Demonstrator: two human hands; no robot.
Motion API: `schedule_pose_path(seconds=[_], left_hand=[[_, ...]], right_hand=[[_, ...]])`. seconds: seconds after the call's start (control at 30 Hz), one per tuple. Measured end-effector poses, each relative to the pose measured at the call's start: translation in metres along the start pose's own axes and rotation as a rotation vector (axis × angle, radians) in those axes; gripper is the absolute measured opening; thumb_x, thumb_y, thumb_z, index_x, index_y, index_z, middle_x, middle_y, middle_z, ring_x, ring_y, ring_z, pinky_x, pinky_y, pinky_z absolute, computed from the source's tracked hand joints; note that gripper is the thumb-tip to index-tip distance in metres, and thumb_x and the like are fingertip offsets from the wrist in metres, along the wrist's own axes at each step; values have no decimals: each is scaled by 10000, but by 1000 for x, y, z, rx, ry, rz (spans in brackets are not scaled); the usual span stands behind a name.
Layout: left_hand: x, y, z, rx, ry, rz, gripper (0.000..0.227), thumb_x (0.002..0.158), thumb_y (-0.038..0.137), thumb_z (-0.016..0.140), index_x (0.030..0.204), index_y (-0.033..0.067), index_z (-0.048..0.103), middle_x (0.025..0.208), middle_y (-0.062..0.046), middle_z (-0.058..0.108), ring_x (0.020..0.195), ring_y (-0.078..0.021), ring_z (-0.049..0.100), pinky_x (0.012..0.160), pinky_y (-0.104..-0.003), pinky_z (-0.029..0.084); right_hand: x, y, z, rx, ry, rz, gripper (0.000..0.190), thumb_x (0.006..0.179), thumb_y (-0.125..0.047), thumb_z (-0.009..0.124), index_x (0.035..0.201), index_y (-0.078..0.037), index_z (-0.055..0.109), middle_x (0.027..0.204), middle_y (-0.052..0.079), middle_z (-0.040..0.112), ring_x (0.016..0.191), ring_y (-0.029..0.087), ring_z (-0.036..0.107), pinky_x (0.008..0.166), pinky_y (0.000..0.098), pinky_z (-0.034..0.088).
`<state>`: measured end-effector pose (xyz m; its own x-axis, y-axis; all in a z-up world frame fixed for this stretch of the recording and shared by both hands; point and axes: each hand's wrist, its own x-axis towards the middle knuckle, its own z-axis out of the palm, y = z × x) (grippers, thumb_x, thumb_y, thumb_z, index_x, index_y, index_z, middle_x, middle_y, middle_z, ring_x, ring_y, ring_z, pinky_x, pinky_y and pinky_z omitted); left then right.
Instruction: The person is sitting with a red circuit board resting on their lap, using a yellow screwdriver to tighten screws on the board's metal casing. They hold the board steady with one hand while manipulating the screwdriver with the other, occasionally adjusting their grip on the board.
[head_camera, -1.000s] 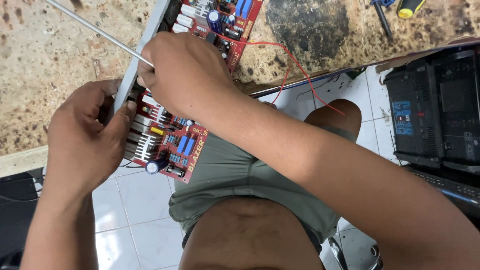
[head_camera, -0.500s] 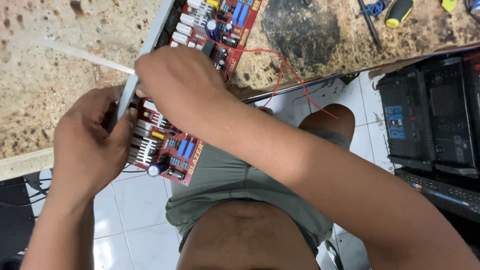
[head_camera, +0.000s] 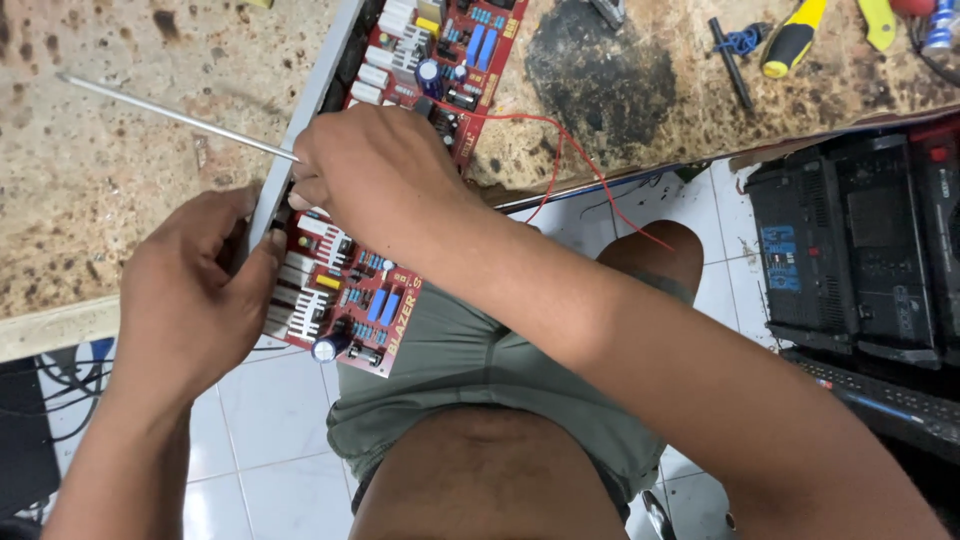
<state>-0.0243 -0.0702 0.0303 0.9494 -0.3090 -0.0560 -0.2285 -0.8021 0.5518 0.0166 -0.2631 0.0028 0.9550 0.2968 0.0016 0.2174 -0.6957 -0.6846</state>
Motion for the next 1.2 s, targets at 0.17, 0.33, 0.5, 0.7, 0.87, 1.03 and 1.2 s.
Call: schedule_pose_path(seconds=[0.17, 0.33, 0.5, 0.7, 0.87, 1.03, 1.2], left_hand=[[-1, 0, 4, 42, 26, 21, 231, 953, 99, 615, 1162, 51, 702, 929, -124, 657, 833, -300, 596, 712, -421, 433], [-1, 3, 1, 63, 7, -30, 229, 972, 149, 614, 1170, 58, 687, 990, -132, 681, 924, -343, 642, 729, -442, 455], [-1, 7, -1, 94, 2, -57, 257, 969, 155, 590, 1193, 88, 697, 902, -135, 644, 785, -349, 602, 649, -464, 426], [0, 11, 8, 210, 54, -164, 260, 894, 200, 599, 1118, 112, 698, 966, -101, 670, 797, -376, 629, 622, -516, 458], [-1, 10, 19, 296, 146, -130, 245, 880, 173, 619, 1096, 62, 648, 1030, -99, 658, 811, -383, 636, 556, -540, 458], [1, 17, 17, 255, 157, -137, 315, 975, 184, 634, 1238, 16, 682, 1147, -137, 653, 895, -427, 652, 605, -575, 479], [10, 17, 24, 273, 188, -186, 241, 977, 222, 618, 1166, 84, 676, 1050, -129, 620, 845, -444, 631, 587, -599, 460]], right_hand=[[6, -2, -4, -62, -21, 50, 199, 858, -293, 771, 749, -137, 710, 647, 80, 689, 665, 322, 690, 643, 461, 483], [6, -14, -25, -87, -235, 115, 439, 1007, -312, 762, 678, -145, 524, 726, 47, 619, 683, 257, 625, 605, 426, 435], [-91, -34, -58, 598, 127, -31, 358, 1073, -360, 335, 817, -143, 459, 625, 0, 444, 558, 129, 448, 538, 306, 346], [-242, -12, 33, 1234, 109, 627, 370, 1011, -306, 521, 964, -2, 727, 531, 3, 433, 456, 91, 406, 510, 284, 368], [-274, 56, 167, 1881, -584, 1079, 274, 1059, -59, 391, 1157, 114, 580, 661, 319, 627, 598, 312, 683, 491, 257, 473], [-306, 22, 30, 1153, 234, 646, 799, 893, -531, 678, 1545, -107, 495, 695, 126, 705, 496, 117, 560, 442, 224, 424], [-247, 21, -8, 644, 333, 720, 616, 850, -330, 622, 1436, -142, 597, 837, 31, 780, 483, 87, 526, 471, 225, 443]])
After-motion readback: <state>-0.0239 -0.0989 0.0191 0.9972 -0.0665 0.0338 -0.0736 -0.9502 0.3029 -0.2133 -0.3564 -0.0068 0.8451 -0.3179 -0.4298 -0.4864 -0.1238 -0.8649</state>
